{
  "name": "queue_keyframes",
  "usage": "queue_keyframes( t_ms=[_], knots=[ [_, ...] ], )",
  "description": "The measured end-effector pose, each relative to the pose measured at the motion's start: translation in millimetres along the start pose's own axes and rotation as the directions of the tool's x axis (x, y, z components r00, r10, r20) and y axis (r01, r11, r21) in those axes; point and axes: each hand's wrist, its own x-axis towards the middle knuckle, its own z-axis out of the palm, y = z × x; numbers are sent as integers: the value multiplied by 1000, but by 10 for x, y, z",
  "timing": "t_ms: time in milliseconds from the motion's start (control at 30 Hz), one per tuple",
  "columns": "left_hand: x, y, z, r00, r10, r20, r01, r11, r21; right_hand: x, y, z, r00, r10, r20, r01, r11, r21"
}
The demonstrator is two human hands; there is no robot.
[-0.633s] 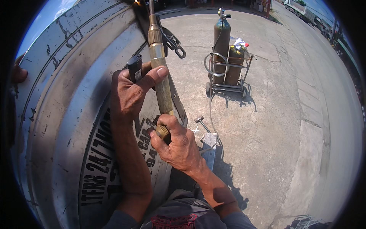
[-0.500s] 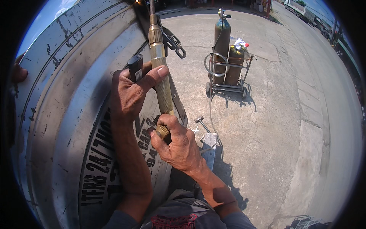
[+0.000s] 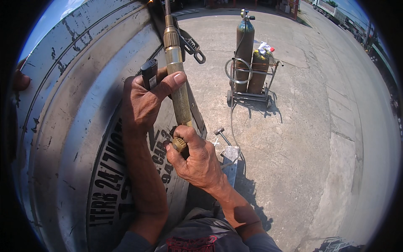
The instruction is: The person uses a welding torch to heat and fuse a seam on the side of a large metal truck body. The person holds the torch steadily against the metal surface, producing sparks as the weld progresses along the seam.
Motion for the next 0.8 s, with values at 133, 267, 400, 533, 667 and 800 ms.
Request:
queue_keyframes(
  t_ms=[133,267,400,533,667,800],
  knots=[
    [12,-20,-13,1000,10,4,-10,1000,18,-2,8,-4,1000,0,2,0,1000,-13],
    [14,-31,2,1000,19,-1,-19,1000,13,1,1,-6,1000,7,-3,-7,1000,-9],
    [22,-63,-1,1000,31,-2,-31,1000,1,6,-2,1,1000,2,-7,-2,1000,-9],
    [28,-52,-2,1000,15,4,-15,1000,22,5,9,-12,1000,8,-1,-8,1000,-12],
    [24,-54,-10,1000,-2,4,2,1000,16,8,5,-11,1000,-2,-4,2,1000,-21],
    [10,-38,11,1000,0,-16,0,1000,7,4,5,1,1000,8,-7,-8,1000,-11]
  ],
)
